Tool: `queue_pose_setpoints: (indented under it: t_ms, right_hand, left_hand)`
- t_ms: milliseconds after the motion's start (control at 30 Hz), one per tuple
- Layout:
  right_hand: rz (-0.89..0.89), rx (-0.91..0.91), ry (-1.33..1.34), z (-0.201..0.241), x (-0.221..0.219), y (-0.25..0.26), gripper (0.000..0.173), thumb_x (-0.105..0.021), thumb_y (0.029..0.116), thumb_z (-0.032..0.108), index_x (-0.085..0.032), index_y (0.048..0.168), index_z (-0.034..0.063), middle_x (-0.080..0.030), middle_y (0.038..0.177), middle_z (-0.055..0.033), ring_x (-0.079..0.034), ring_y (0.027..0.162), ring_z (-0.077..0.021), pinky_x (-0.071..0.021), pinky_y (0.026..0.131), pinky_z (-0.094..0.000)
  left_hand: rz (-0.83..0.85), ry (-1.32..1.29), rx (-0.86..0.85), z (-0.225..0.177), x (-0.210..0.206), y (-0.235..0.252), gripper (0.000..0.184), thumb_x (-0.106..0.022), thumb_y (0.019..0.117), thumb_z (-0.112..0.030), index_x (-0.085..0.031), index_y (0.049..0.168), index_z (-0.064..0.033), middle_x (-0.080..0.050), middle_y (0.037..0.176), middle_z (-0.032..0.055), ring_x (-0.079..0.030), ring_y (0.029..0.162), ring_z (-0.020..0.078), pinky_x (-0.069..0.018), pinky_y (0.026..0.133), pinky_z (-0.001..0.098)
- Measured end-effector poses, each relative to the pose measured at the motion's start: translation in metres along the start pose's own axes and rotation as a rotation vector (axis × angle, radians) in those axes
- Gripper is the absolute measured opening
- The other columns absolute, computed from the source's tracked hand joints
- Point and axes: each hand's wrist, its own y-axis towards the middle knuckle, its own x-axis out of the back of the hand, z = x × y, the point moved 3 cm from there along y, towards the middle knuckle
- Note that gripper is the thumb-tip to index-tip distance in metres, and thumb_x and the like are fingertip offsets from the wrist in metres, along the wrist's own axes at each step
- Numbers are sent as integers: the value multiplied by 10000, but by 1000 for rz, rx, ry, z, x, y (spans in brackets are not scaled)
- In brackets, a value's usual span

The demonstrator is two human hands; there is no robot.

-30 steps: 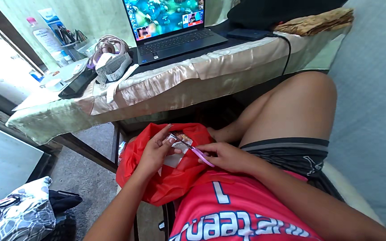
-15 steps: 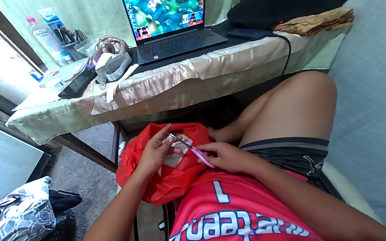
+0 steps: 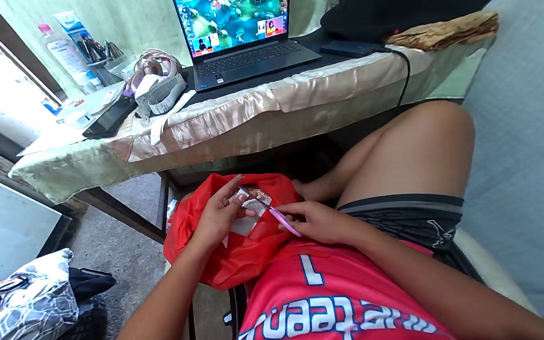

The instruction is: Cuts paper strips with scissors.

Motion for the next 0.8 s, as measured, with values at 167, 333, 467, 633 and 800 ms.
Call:
queue_pose_setpoints:
  t_ms: [167,333,467,633,800]
  right_hand:
    - [-7,7,-19,1,1,0,425,-622,1020,402,-636,1388,191,-716,1060,13,-659,884,-40,-555,834,-260]
    - [-6,-7,-30,0,1,0,406,-614,1028,379,-637,1390,195,-718,1052,18,-657,883,-36,-550,836,-258]
    - [-6,-24,-40,0,1,0,391,-606,1036,353,-636,1392,193,-722,1057,16,-664,889,-43,-554,845,-264]
    - [-15,-28,-9,-2,1,1,373,-611,1035,340,-649,1374,188,-726,1027,26,-662,848,-31,-556,806,-244]
    - [-1,10,23,-1,-1,0,416,-631,1017,392,-645,1375,180,-716,1012,20,-648,833,-27,-550,786,-235]
  left_hand:
    - [9,-2,-8,2,1,1,489,-515,1067,-61,-403,1542,-24,-698,1222,180,-744,955,289,-645,832,394]
    - [7,7,-5,3,1,2,480,-516,1067,-64,-414,1534,-21,-700,1213,181,-746,933,280,-645,823,388]
    - [2,9,4,3,1,1,493,-524,1065,-66,-405,1541,-25,-706,1202,180,-749,930,282,-646,825,383]
    - [1,7,6,2,1,1,487,-514,1067,-58,-406,1541,-26,-702,1215,178,-748,939,278,-646,828,384]
    - [1,-3,8,3,1,2,486,-516,1066,-58,-409,1538,-26,-701,1206,184,-748,922,284,-646,822,386]
